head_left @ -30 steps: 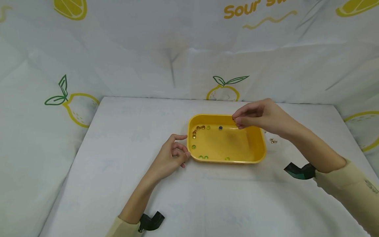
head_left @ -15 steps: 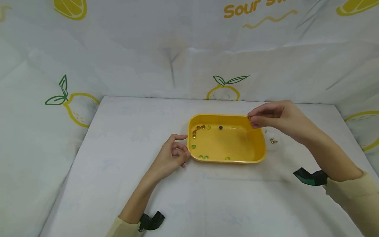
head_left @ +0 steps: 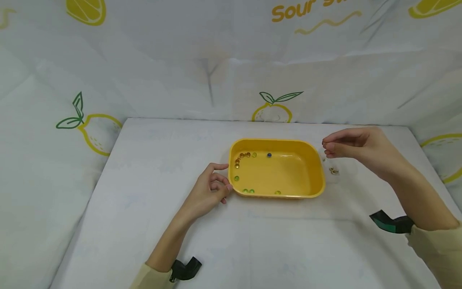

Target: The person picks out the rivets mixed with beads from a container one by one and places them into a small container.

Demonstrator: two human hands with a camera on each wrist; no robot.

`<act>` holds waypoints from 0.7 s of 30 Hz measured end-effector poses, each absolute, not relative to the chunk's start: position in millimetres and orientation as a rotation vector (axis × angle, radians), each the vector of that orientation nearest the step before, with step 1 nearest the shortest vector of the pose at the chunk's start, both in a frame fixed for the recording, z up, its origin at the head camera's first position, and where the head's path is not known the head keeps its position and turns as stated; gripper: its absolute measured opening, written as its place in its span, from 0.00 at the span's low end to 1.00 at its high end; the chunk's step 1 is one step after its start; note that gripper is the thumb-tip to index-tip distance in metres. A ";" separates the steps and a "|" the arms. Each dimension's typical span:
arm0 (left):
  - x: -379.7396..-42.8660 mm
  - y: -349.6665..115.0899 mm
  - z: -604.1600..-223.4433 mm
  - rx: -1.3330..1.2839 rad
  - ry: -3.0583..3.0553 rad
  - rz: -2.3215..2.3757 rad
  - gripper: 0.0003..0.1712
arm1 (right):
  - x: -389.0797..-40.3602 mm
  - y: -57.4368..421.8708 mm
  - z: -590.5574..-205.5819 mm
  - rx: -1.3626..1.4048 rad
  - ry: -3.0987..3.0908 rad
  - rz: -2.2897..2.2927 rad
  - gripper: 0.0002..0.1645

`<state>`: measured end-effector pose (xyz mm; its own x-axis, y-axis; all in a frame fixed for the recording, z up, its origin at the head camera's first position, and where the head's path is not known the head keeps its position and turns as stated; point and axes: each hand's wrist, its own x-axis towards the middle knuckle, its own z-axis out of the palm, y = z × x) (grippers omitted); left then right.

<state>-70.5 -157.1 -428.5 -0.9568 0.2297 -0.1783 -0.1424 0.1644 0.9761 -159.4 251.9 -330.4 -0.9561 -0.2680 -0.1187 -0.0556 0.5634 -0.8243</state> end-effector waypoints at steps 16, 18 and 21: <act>-70.7 -158.5 -429.8 0.095 2.174 1.852 0.34 | -154.3 278.3 -352.1 -0.131 2.607 -1.277 0.19; -70.7 -158.5 -429.6 0.093 2.172 1.853 0.34 | -154.1 281.7 -354.7 -0.118 2.613 -1.259 0.20; -70.7 -158.1 -429.1 0.093 2.169 1.856 0.34 | -153.5 287.0 -357.6 -0.103 2.626 -1.243 0.21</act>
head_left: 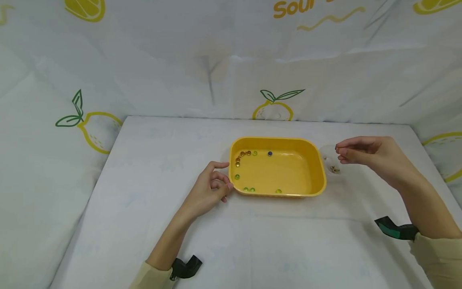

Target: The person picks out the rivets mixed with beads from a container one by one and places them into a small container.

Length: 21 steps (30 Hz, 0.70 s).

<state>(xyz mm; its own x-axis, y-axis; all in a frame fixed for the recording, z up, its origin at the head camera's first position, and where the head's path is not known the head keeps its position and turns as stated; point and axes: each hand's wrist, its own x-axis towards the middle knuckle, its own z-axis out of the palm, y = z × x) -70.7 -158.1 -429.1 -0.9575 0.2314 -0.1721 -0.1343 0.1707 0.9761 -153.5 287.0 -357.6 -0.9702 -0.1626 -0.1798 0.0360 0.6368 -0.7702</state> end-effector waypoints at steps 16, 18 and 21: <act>-70.5 -158.6 -430.9 0.093 2.160 1.862 0.34 | -152.2 303.8 -367.4 -0.075 2.628 -1.317 0.17; -70.5 -158.5 -430.3 0.092 2.165 1.859 0.34 | -152.0 304.8 -367.8 -0.073 2.629 -1.319 0.17; -70.7 -158.2 -428.8 0.089 2.171 1.856 0.34 | -151.7 306.2 -368.0 -0.067 2.624 -1.317 0.17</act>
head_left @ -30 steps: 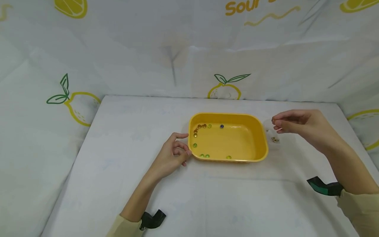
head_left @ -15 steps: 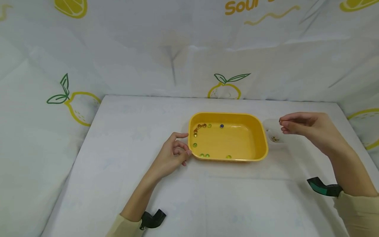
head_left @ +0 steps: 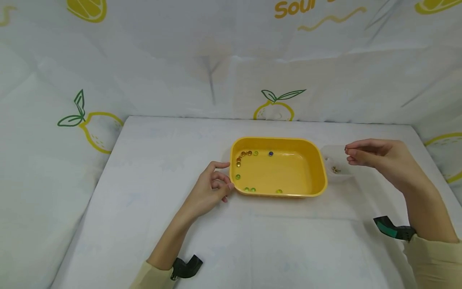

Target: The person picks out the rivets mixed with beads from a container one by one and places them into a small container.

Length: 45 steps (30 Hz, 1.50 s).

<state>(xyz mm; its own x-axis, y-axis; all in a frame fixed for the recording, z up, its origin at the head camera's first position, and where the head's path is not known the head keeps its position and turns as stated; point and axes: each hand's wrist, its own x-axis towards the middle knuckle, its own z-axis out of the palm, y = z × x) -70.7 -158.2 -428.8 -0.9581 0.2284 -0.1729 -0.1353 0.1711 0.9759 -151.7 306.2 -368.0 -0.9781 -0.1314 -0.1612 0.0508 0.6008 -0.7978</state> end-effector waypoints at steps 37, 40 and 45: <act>-70.9 -158.2 -429.0 0.088 2.167 1.852 0.34 | -152.9 318.4 -380.1 -0.001 2.588 -1.249 0.20; -70.6 -158.2 -428.3 0.091 2.174 1.847 0.34 | -153.8 318.2 -381.9 -0.017 2.580 -1.259 0.17; -70.2 -158.5 -428.5 0.096 2.179 1.849 0.34 | -154.9 317.3 -384.1 -0.031 2.578 -1.276 0.15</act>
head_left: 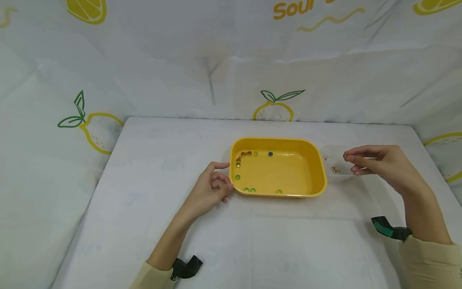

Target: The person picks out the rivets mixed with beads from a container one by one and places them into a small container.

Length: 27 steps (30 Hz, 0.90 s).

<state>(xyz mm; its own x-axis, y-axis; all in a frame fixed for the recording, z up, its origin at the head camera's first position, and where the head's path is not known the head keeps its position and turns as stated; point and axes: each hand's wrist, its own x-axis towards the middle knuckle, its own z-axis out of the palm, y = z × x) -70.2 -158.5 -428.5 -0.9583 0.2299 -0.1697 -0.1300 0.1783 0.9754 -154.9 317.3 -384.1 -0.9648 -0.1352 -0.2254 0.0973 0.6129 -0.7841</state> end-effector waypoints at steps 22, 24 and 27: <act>-70.2 -158.6 -427.9 0.098 2.178 1.852 0.34 | -152.5 314.7 -382.3 -0.028 2.580 -1.270 0.16; -70.3 -158.6 -428.2 0.102 2.175 1.854 0.34 | -152.5 315.4 -382.5 -0.036 2.583 -1.267 0.16; -70.4 -158.7 -428.5 0.104 2.174 1.855 0.34 | -151.8 315.4 -380.9 -0.028 2.601 -1.249 0.18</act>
